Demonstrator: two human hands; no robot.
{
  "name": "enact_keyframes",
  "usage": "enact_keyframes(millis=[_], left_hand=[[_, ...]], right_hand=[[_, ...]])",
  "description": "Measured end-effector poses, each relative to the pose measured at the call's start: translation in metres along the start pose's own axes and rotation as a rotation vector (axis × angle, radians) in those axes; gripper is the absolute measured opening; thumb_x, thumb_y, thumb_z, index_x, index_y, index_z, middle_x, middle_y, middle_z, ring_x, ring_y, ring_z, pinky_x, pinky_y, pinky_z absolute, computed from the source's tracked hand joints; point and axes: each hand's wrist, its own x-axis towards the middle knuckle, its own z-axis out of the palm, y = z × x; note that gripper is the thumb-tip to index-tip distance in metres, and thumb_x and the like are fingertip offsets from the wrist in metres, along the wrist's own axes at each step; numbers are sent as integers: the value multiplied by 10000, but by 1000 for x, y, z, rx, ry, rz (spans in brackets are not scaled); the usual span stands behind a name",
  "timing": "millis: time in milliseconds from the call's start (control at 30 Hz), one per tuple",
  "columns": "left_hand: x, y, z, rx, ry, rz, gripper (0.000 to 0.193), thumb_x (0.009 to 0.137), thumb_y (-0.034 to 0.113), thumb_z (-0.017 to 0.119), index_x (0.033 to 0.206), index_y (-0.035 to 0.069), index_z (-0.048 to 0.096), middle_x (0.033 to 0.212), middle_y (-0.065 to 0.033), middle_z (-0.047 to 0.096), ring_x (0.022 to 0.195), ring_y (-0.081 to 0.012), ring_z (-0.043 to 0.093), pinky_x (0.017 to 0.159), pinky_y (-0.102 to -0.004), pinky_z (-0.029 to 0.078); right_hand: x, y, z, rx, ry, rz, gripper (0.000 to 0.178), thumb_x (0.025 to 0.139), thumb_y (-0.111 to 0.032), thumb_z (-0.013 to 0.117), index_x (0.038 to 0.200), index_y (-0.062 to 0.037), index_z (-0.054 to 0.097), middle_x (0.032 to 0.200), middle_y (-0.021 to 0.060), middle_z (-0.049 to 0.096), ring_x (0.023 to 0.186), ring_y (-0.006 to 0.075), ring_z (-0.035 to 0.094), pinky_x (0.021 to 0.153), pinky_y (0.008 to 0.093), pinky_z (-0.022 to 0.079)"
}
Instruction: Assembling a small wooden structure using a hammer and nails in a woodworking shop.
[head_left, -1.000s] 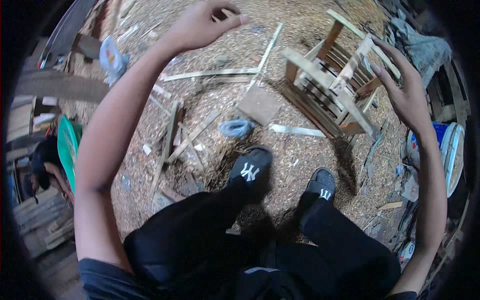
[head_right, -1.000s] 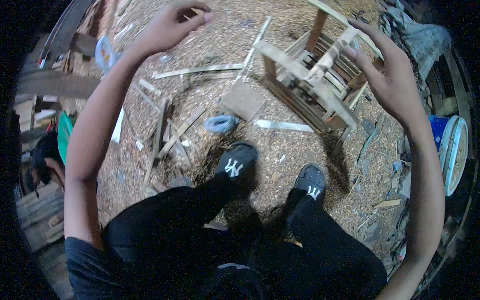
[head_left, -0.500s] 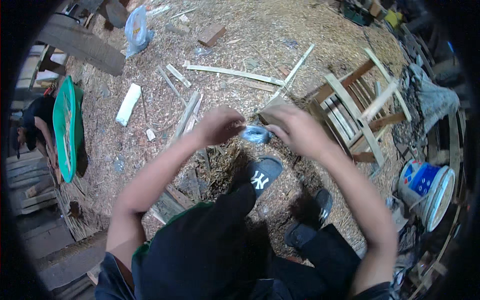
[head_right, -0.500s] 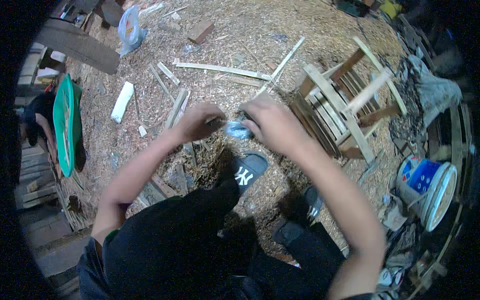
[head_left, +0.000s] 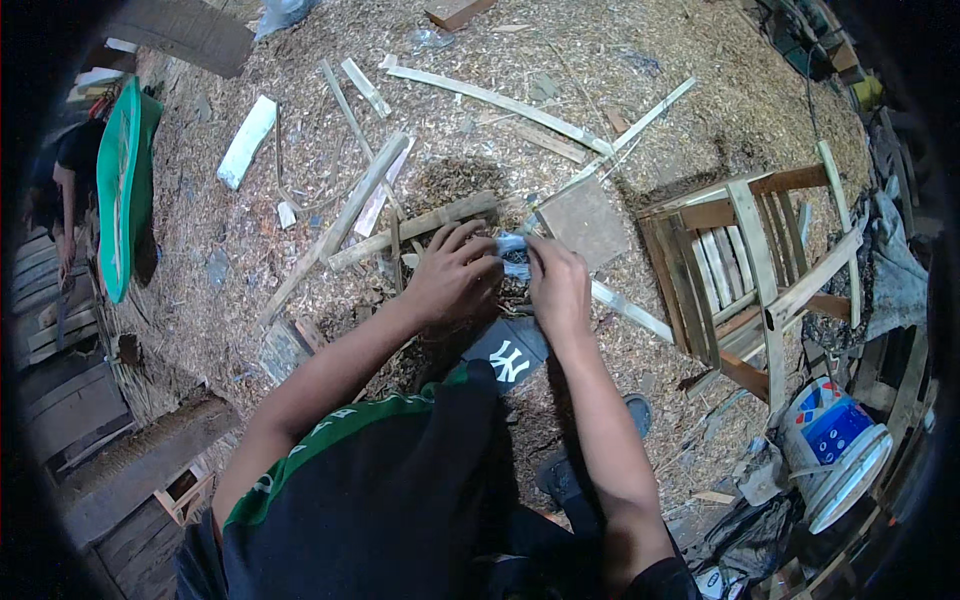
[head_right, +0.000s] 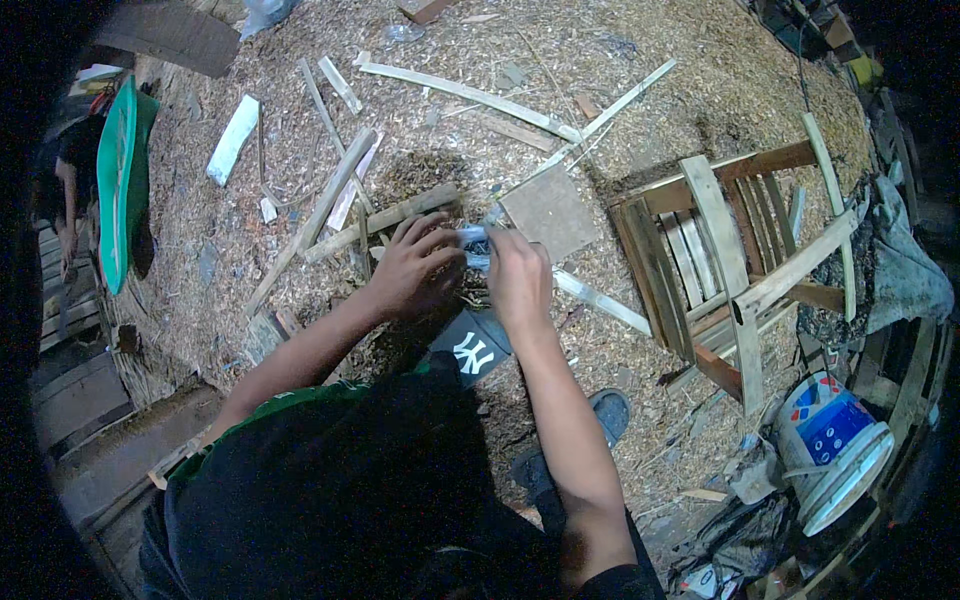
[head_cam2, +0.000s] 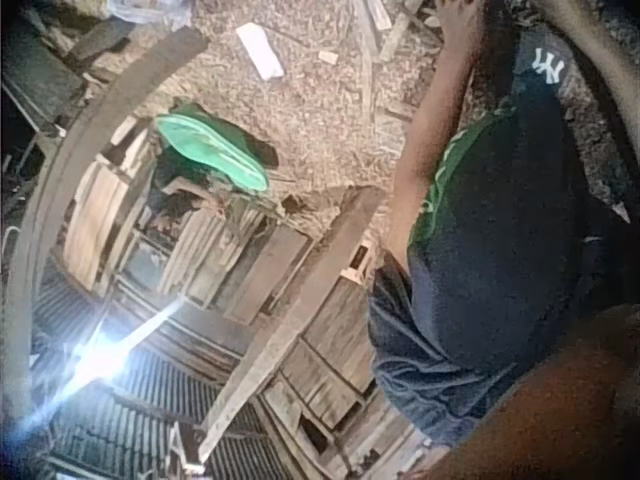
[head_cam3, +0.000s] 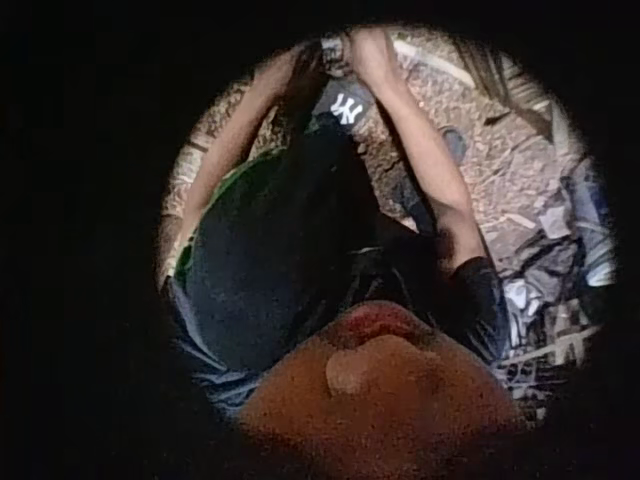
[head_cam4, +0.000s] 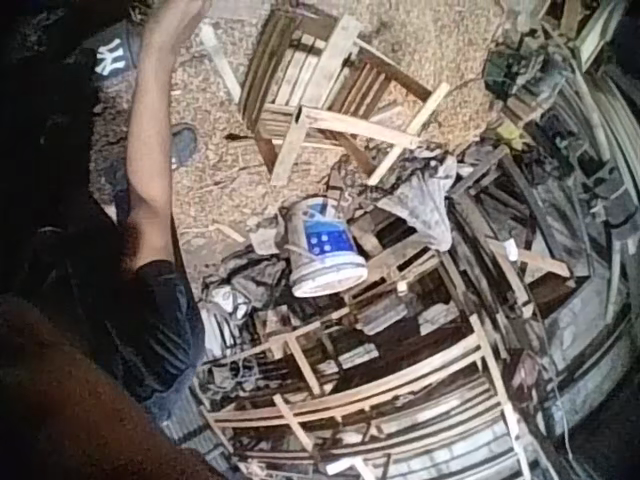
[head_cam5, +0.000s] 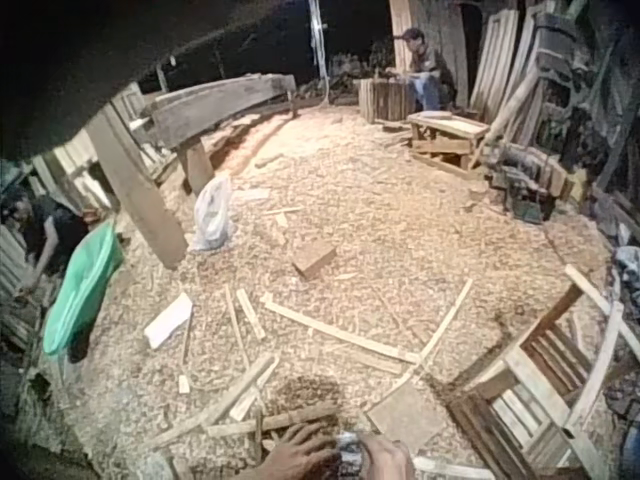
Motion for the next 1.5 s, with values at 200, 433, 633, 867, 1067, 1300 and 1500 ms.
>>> enact_keyframes(millis=[200, 433, 633, 867, 1067, 1300, 1500], left_hand=[[0, 12, -5, 72, -61, -57, 388, 872, 346, 711, 1194, 144, 631, 1451, -122, 482, 1441, -375, 349, 1187, -570, 259], [-4, 9, -4, 64, -154, -60, 454, 884, 378, 699, 1271, 163, 600, 1524, -135, 411, 1478, -413, 277, 1217, -597, 202], [-10, 7, 0, 24, -110, -86, 482, 893, 393, 682, 1310, 170, 589, 1569, -127, 378, 1480, -419, 267, 1208, -613, 210], [-16, 5, 0, 20, -108, -91, 445, 905, 406, 668, 1271, 160, 604, 1573, -108, 378, 1475, -417, 279, 1198, -628, 219], [-14, 4, 1, -107, -10, -104, 336, 898, 346, 691, 1158, 138, 645, 1485, -93, 483, 1433, -380, 351, 1169, -582, 274], [6, 2, 1, -264, 241, -67, 246, 828, 169, 777, 1062, 152, 704, 1182, -14, 679, 1251, -277, 542, 1049, -470, 376], [19, 3, 10, -216, 227, -43, 212, 789, 131, 805, 991, 182, 761, 1024, 14, 739, 1162, -213, 618, 1008, -428, 408]], right_hand=[[-7, -5, 5, 14, 21, 38, 275, 829, -36, 728, 1103, -47, 713, 1224, 149, 693, 996, 392, 667, 904, 437, 498], [-12, -13, 12, -75, 18, 91, 298, 815, -71, 765, 1108, -45, 720, 1342, 129, 645, 1114, 364, 656, 964, 441, 495], [-11, -14, 23, -157, 58, 51, 220, 834, -100, 751, 1050, -62, 740, 1264, 98, 680, 1111, 311, 648, 956, 421, 461], [-18, -13, 23, 85, 191, 103, 83, 851, -54, 727, 921, -11, 738, 1074, 142, 724, 985, 333, 687, 891, 416, 509], [-22, -9, 25, 253, 303, 201, 80, 879, -45, 718, 887, 34, 730, 992, 169, 722, 916, 306, 702, 858, 383, 532], [-21, -11, 27, 291, 306, 274, 87, 884, -47, 715, 884, 37, 737, 974, 156, 723, 911, 299, 698, 860, 375, 527], [-22, -8, 27, 240, 287, 226, 90, 883, -58, 722, 889, 32, 728, 995, 149, 714, 934, 297, 691, 862, 383, 524]])
